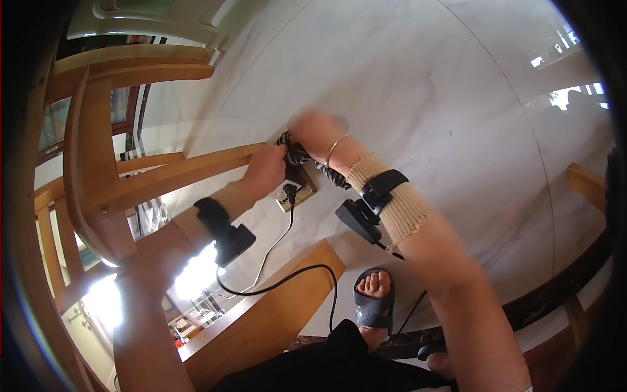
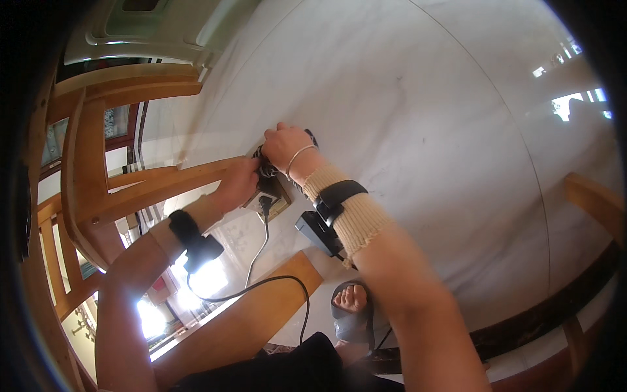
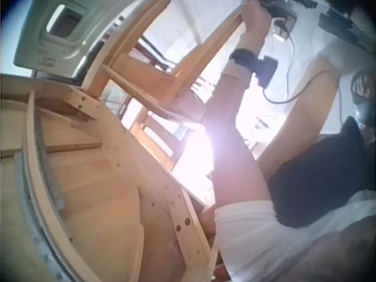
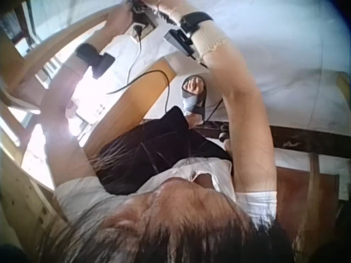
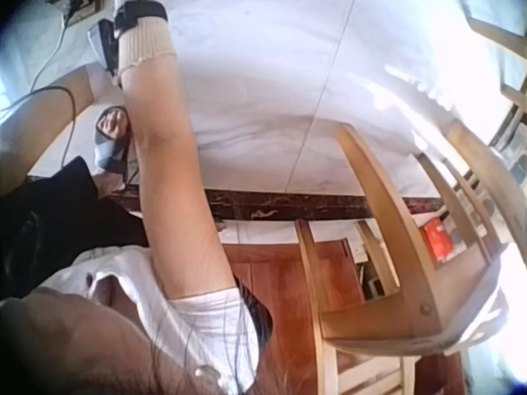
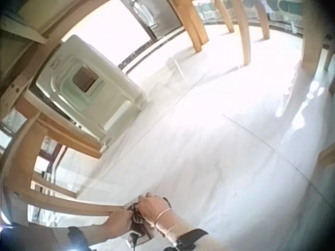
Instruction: Cleaning the floor and furniture legs using a cloth.
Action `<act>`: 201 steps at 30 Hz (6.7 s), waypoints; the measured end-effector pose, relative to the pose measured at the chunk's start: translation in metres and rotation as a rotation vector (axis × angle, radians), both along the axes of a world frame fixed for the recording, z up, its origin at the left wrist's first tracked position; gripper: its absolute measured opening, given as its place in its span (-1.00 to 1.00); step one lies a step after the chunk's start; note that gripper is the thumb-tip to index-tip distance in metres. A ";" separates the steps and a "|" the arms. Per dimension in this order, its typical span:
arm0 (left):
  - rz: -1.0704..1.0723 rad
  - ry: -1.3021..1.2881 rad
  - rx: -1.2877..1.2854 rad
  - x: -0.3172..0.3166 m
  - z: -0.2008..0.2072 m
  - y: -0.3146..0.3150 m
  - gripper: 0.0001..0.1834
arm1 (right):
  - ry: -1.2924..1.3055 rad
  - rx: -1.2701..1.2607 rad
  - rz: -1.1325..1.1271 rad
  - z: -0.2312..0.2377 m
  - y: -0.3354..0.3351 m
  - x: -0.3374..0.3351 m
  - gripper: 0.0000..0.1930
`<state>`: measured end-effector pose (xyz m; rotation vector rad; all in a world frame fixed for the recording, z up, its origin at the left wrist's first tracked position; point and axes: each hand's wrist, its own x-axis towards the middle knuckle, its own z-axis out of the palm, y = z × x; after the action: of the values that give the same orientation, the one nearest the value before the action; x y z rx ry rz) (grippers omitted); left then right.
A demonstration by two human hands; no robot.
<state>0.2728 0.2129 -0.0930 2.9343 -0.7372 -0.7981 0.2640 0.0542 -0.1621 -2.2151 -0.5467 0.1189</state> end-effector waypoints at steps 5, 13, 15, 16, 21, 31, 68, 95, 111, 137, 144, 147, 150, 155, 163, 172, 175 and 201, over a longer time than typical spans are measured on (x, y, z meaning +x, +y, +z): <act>-0.161 -0.045 0.004 -0.005 -0.013 -0.028 -0.89 | -0.137 -0.071 -0.129 -0.010 -0.025 -0.036 -0.89; -0.187 0.416 -0.016 -0.129 -0.004 -0.060 -0.91 | -0.102 -0.028 0.159 -0.001 -0.078 -0.152 -0.87; -0.161 0.542 -0.050 -0.123 -0.002 -0.066 -0.91 | -0.117 -0.008 0.193 -0.002 -0.085 -0.155 -0.90; -0.130 0.676 -0.076 -0.116 0.010 -0.078 -0.90 | -0.125 0.019 0.231 0.001 -0.091 -0.154 -0.90; -0.057 0.216 -0.242 0.003 0.010 -0.104 -0.83 | -0.313 -0.091 -0.161 0.017 -0.133 -0.037 -0.90; -0.481 -0.197 -0.204 0.067 -0.030 -0.120 -0.81 | -0.213 -0.309 -0.140 -0.010 -0.181 0.037 -0.50; -0.829 -0.136 -0.160 -0.119 -0.002 -0.174 -0.15 | -0.192 -0.489 -0.266 0.028 -0.230 -0.244 -0.42; -0.106 -0.429 -0.170 0.053 -0.061 -0.120 -0.28 | -0.187 -0.368 -0.245 -0.018 -0.105 0.112 -0.72; -0.832 -0.272 -0.476 -0.056 -0.047 -0.293 -0.44 | -0.234 -0.772 -0.835 -0.001 -0.297 -0.142 -0.58; -0.568 -0.449 0.022 0.229 -0.018 -0.117 -0.70 | -0.060 -0.388 -0.726 -0.002 -0.125 0.100 -0.73; -0.304 -0.251 -0.021 0.144 -0.024 -0.024 -0.83 | -0.215 -0.310 -0.451 -0.012 -0.080 0.065 -0.79; -0.286 -0.150 0.040 0.081 -0.011 -0.023 -0.84 | -0.278 -0.265 -0.332 -0.006 -0.079 0.032 -0.80; -0.486 -0.079 0.073 0.035 -0.010 -0.042 -0.84 | -0.288 -0.231 -0.232 -0.009 -0.101 -0.014 -0.82; -0.606 0.093 -0.072 -0.059 -0.024 -0.093 -0.88 | -0.290 -0.256 -0.166 -0.007 -0.158 -0.118 -0.78; -0.783 0.225 -0.314 -0.214 -0.049 -0.152 -0.85 | -0.082 -0.317 0.015 0.023 -0.228 -0.270 -0.80; -0.426 0.828 -0.414 -0.155 0.005 -0.189 -0.86 | -0.005 -0.137 -0.026 0.047 -0.260 -0.250 -0.83; -0.587 0.531 -0.024 -0.064 0.038 -0.171 -0.83 | -0.215 -0.080 -0.124 0.043 -0.224 -0.172 -0.86; -0.404 0.411 0.117 -0.080 0.000 -0.051 -0.86 | -0.165 -0.166 -0.152 0.002 -0.094 -0.169 -0.88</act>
<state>0.1931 0.1618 -0.0930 2.5961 -1.2867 -1.4583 0.0948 -0.0398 -0.1601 -2.4341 -0.4696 -0.1020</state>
